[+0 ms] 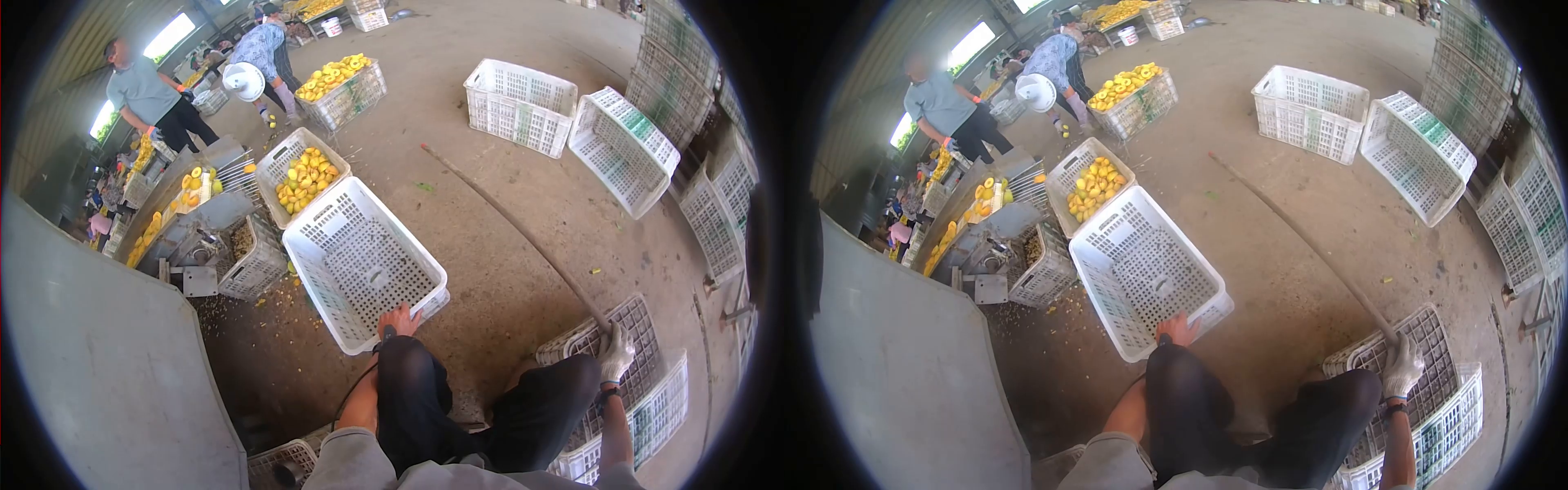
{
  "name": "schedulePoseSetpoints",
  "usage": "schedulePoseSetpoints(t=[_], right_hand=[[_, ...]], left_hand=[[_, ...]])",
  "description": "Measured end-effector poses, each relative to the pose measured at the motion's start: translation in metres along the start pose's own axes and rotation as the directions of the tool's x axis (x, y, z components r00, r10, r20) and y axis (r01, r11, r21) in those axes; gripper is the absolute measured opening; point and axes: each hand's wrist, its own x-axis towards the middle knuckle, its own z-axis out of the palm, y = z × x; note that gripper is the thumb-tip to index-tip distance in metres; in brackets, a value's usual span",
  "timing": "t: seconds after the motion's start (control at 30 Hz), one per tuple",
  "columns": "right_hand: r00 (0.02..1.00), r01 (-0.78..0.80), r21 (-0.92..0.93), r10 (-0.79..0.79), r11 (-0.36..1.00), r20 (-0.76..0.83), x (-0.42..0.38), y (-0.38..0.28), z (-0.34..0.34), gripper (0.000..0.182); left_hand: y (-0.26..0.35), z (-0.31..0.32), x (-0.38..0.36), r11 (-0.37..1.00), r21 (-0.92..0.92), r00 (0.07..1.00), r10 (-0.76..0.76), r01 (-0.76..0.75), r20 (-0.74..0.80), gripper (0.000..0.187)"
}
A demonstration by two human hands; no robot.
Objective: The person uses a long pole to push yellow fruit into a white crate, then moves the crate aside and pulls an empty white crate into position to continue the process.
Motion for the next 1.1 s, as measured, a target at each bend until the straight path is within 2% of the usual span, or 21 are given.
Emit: schedulePoseSetpoints(t=[0.1, 0.7, 0.8, 0.9, 1.0, 1.1], right_hand=[[1.0, -0.011, 0.004, 0.011, 1.0, 0.017, 0.0015, -0.0026, -0.0039, 0.032], [1.0, 0.008, 0.012, -0.008, 1.0, -0.017, 0.0011, -0.0005, -0.0015, 0.032], [1.0, 0.007, 0.013, -0.007, 1.0, -0.01, 0.0003, 0.0007, -0.0009, 0.032], [1.0, 0.001, 0.004, -0.001, 1.0, 0.018, 0.0004, 0.0006, -0.0017, 0.033], [1.0, 0.004, 0.006, -0.004, 1.0, 0.019, 0.0005, 0.0005, -0.0023, 0.034], [1.0, 0.0, 0.006, 0.0, 1.0, 0.001, 0.0006, 0.0009, -0.0009, 0.033]], left_hand=[[0.0015, -0.0012, 0.0016, 0.991, -0.072, 0.983, -0.101, 0.112, 0.15, 0.051], [0.0005, 0.0012, 0.0018, 0.992, -0.08, 0.986, -0.087, 0.1, 0.143, 0.048], [0.0006, 0.0027, 0.0, 1.0, -0.021, 1.0, -0.012, 0.012, 0.01, 0.044], [-0.0002, 0.0026, -0.0001, 1.0, -0.017, 1.0, -0.006, 0.006, 0.013, 0.043], [0.0005, 0.0032, 0.0013, 0.994, -0.059, 0.985, -0.086, 0.096, 0.149, 0.047], [0.0004, 0.0039, 0.0007, 0.995, -0.055, 0.99, -0.077, 0.084, 0.115, 0.047]])
